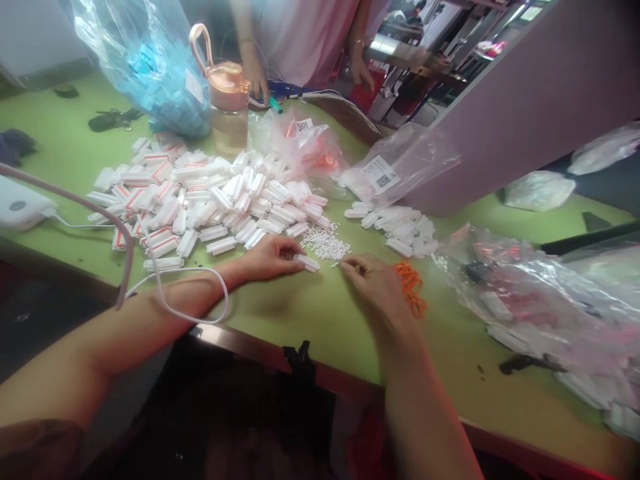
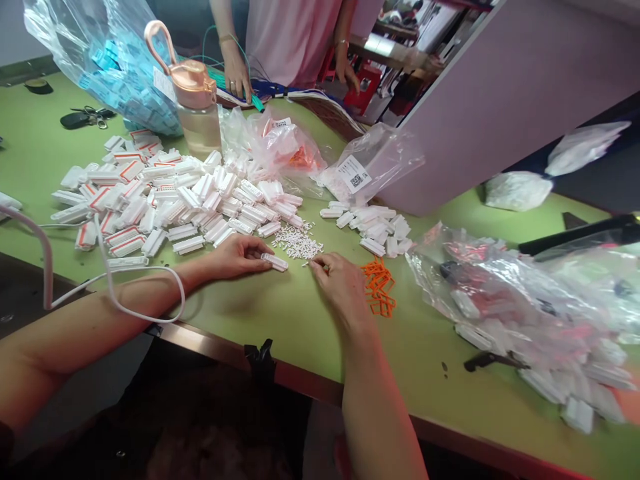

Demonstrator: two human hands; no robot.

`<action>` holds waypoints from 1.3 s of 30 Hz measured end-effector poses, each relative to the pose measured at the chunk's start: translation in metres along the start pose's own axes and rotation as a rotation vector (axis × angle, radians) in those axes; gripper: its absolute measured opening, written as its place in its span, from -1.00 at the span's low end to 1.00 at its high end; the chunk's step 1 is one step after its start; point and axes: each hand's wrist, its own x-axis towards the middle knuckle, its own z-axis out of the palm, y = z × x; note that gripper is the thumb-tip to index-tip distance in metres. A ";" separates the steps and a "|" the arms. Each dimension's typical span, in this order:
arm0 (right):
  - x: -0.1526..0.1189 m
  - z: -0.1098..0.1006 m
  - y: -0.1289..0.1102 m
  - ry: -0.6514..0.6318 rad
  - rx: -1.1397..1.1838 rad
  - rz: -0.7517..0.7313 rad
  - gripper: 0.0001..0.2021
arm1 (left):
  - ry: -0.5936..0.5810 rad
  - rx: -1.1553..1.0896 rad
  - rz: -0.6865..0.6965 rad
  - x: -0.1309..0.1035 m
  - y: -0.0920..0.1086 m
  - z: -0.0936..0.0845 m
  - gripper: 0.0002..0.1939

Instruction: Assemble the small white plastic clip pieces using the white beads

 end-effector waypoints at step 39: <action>-0.009 0.024 -0.032 0.181 -0.259 -0.457 -0.78 | 0.014 -0.071 0.044 0.002 -0.006 0.003 -0.70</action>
